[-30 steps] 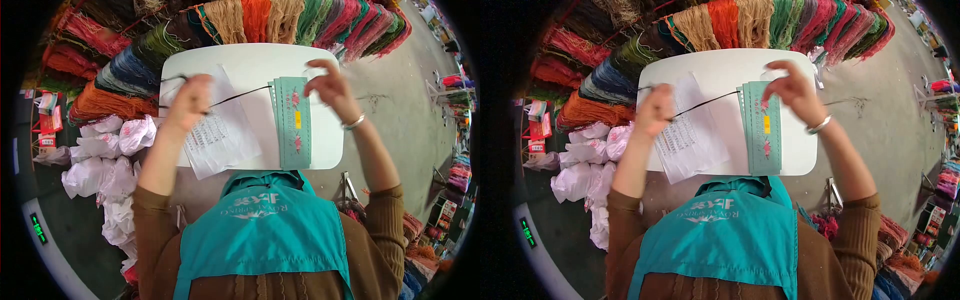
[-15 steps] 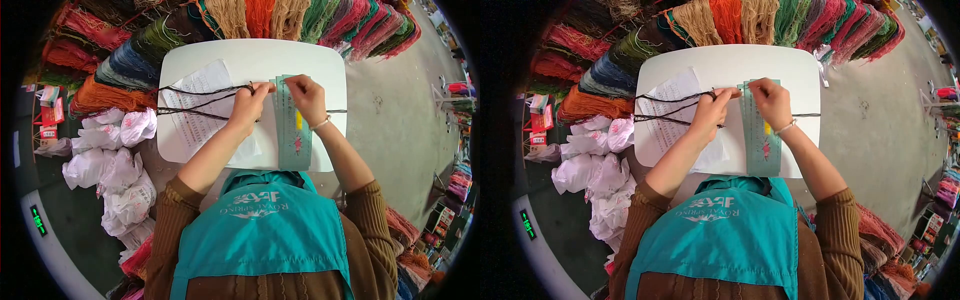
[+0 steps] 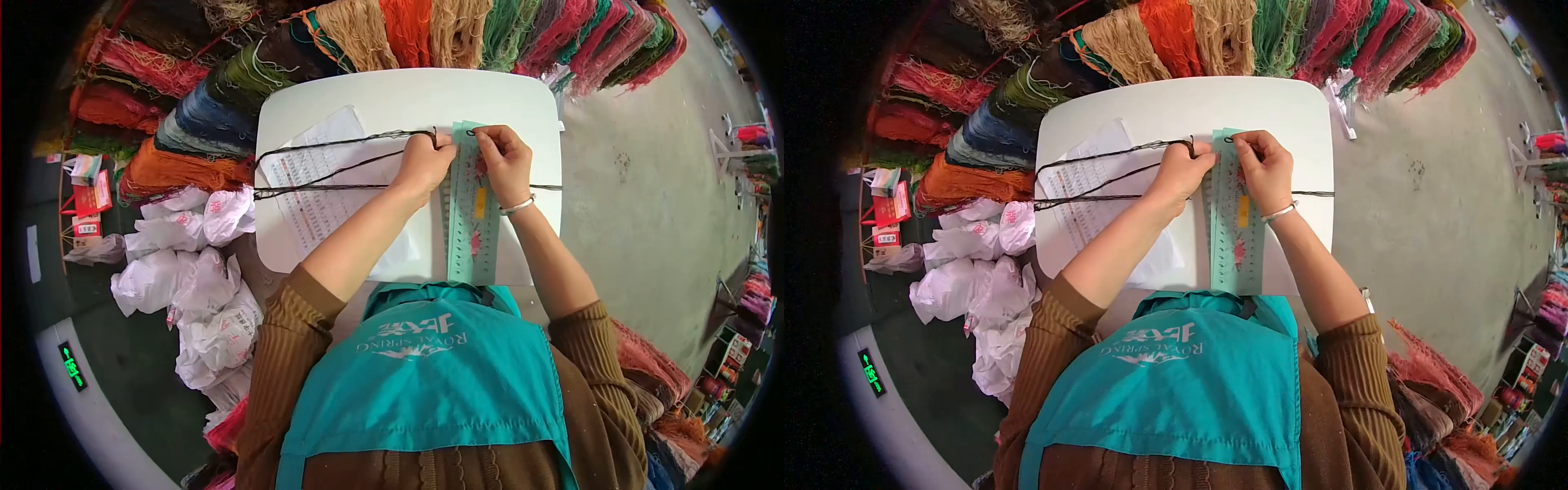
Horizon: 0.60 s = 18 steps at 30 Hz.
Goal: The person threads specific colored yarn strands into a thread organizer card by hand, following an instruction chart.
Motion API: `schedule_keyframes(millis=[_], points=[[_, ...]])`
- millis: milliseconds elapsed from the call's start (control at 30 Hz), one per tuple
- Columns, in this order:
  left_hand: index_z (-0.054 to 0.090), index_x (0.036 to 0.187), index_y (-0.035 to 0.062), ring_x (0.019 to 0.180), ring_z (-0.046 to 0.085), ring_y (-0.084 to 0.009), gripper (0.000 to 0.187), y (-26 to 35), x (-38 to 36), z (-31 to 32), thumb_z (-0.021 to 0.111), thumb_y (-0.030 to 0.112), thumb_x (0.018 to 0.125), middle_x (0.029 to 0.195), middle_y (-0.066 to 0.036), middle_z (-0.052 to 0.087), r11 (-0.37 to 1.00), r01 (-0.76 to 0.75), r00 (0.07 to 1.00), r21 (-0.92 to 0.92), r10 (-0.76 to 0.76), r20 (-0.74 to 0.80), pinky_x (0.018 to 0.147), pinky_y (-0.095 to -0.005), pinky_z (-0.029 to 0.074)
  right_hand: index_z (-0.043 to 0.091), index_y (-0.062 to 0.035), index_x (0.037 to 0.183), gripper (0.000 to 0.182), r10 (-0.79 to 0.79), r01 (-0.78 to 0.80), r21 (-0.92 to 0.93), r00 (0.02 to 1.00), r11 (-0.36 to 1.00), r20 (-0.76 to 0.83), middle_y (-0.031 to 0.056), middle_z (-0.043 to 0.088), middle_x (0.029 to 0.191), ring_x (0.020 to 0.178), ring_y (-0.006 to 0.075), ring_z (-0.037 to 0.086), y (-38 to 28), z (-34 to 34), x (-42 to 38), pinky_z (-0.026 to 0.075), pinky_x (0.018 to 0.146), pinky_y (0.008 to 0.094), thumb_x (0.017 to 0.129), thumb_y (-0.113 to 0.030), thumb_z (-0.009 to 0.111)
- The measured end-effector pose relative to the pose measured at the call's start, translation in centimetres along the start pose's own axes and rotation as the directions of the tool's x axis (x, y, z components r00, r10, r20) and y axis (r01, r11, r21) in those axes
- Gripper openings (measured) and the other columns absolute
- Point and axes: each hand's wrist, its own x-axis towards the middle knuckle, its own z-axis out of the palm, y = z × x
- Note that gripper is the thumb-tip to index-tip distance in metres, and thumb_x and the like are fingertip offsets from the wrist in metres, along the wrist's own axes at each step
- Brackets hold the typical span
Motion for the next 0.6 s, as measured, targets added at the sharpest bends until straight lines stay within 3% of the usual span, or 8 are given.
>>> schedule_keyframes(millis=[200,300,400,600], points=[[0.061,0.075,-0.0035,0.06,0.052,-0.0136,0.015,-1.2,1.2,0.8,0.066,0.009,0.08,0.071,-0.008,0.062,0.999,0.022,1.0,0.04,-0.022,-0.001,0.055,-0.0316,0.044,0.065,0.0017,0.092,0.011,-0.057,0.056,-0.025,0.998,0.998,-0.031,0.0014,0.064,0.076,0.06,0.0054,0.053,-2.3,-0.8,0.1,0.044,0.054,0.0208,0.089,-0.009,0.062],[0.057,0.071,-0.0022,0.06,0.052,-0.0138,0.02,0.0,0.9,0.8,0.069,0.011,0.079,0.068,-0.008,0.06,0.97,-0.003,0.999,0.242,0.011,-0.033,0.054,-0.0319,0.044,0.065,0.0017,0.092,0.011,-0.14,0.139,-0.074,0.99,0.987,-0.008,0.0033,0.066,0.076,0.065,0.007,0.057,-1.0,-0.7,0.8,0.047,0.06,0.0222,0.088,-0.009,0.063],[0.051,0.067,0.003,0.061,0.044,-0.0077,0.024,0.0,1.0,0.7,0.069,0.011,0.082,0.065,0.0,0.052,0.948,-0.044,0.998,0.314,0.053,-0.02,0.056,-0.027,0.039,0.066,0.0014,0.092,0.011,-0.139,0.139,-0.124,0.99,0.983,0.012,0.0047,0.066,0.076,0.068,0.0077,0.059,0.2,-0.5,0.7,0.048,0.064,0.0231,0.087,-0.009,0.064],[0.053,0.071,0.0027,0.06,0.044,-0.0067,0.02,-0.3,0.8,-0.1,0.069,0.01,0.08,0.066,0.001,0.053,0.98,-0.108,0.994,0.166,0.112,-0.015,0.053,-0.0251,0.037,0.065,0.0014,0.092,0.012,-0.107,0.106,-0.174,0.994,0.979,-0.001,0.0056,0.067,0.075,0.068,0.0084,0.06,0.2,-0.5,0.5,0.049,0.065,0.0236,0.086,-0.009,0.065]])
